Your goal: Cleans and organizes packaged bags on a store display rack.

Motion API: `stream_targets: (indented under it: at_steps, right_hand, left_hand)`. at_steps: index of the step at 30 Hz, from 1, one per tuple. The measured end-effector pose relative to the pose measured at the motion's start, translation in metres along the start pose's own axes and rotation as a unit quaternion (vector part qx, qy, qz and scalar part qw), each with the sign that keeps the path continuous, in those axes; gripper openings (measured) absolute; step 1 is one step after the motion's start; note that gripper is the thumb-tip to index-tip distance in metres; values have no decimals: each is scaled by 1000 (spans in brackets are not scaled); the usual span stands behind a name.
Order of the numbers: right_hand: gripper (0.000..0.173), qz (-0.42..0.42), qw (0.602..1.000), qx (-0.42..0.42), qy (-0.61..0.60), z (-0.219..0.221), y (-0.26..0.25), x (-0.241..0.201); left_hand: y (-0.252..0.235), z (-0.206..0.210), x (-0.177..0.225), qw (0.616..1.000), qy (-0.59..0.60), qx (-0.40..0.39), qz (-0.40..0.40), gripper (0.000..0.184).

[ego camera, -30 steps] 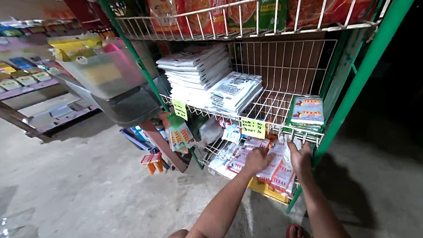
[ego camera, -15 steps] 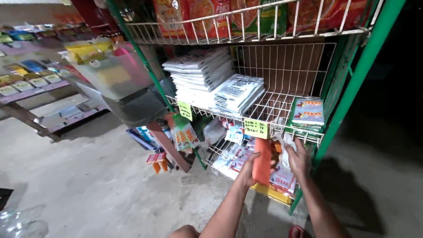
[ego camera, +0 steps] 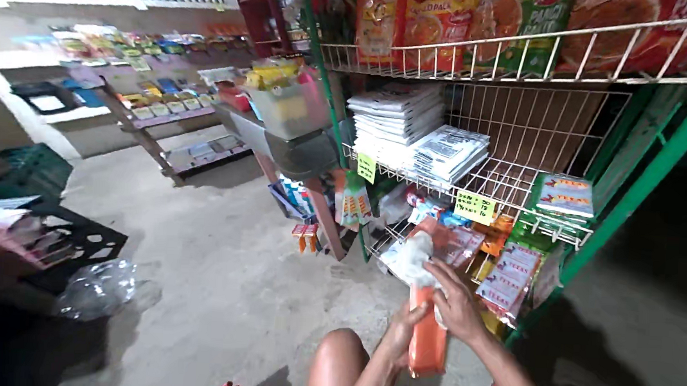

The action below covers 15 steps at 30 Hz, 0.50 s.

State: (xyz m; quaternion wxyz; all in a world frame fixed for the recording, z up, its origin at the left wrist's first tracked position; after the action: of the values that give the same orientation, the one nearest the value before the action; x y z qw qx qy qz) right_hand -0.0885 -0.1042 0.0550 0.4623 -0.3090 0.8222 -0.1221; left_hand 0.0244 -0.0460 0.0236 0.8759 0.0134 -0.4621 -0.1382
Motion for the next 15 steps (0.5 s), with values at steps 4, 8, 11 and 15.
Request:
stream_targets:
  at_steps: [4,8,11,15]
  right_hand:
    - [41,111,987,101,-64,-32,-9,26]
    - [47,241,919,110,-291,-26,-2,7]
    - [71,171,923,-12,-344,12,14,-41]
    - [47,170,912,-18,-374,18,15,-41]
  left_hand:
    - [38,-4,24,999,-44,7,30,45]
    - [58,0,55,944,-293,92,125,72]
    - [49,8,50,801,-547,125,209,86]
    - [48,2,49,836,-500,54,219,91]
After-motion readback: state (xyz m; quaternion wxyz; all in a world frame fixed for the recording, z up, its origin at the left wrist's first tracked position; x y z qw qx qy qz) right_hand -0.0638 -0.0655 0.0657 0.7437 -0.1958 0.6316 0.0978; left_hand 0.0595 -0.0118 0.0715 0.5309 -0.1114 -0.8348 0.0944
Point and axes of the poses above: each hand's wrist, its own y-axis away from the middle knuckle, its own z-axis out of the palm, x = y × z, the point moved 5 cm from there along -y, towards the middle knuckle, and after that the axes turned 7 degrees about -x, right-handed, at the moved point
